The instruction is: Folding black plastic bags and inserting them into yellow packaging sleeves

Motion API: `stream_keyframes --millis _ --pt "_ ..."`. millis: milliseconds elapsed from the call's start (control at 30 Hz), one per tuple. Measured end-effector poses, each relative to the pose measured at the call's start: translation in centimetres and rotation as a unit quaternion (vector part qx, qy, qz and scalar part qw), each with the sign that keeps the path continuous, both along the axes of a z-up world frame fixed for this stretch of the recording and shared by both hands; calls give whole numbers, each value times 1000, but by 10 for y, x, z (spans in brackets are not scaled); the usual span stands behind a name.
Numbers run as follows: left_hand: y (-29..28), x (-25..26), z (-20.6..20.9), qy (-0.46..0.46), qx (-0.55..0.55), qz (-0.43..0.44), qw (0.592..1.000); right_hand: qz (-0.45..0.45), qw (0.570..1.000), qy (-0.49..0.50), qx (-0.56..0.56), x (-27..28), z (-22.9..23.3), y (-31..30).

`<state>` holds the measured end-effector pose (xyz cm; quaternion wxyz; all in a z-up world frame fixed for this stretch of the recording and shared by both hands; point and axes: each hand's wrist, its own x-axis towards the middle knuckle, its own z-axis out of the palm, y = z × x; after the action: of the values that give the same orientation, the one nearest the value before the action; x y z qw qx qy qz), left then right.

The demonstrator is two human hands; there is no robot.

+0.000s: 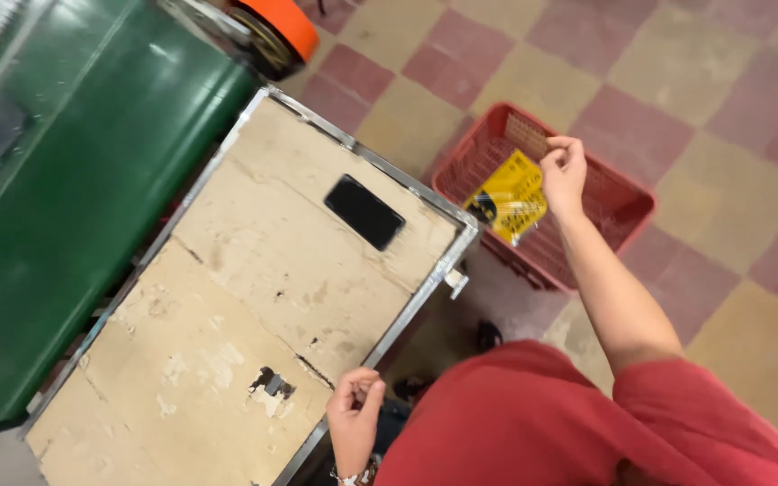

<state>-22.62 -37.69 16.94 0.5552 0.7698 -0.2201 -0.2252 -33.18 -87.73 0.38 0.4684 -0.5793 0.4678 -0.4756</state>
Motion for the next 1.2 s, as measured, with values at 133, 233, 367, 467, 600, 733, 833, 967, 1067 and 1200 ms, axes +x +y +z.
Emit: stream_keyframes --millis 133,233,367,467,600,733,833,967,1067,1200 --pt "8 -6 1 39 -9 29 999 99 982 -51 -149 64 99 72" --pt "18 -4 -3 41 -32 34 998 249 951 -65 -171 102 121 157" --pt "45 5 -5 56 4 10 998 438 887 -26 -146 135 91 269" --pt "80 6 5 31 28 6 999 569 809 -12 -145 135 79 351" --pt "124 16 14 22 12 29 999 643 722 58 -249 147 71 406" --pt "172 25 2 -4 -30 63 998 648 694 60 -308 181 72 431" --pt "209 32 1 23 26 101 994 641 696 85 -312 203 64 455" --pt "257 43 -24 -10 68 122 990 626 695 139 -324 227 37 478" --pt "288 54 -39 -15 107 143 984 571 698 222 -372 247 9 484" --pt "317 76 -37 17 142 156 977 459 733 308 -395 256 16 496"
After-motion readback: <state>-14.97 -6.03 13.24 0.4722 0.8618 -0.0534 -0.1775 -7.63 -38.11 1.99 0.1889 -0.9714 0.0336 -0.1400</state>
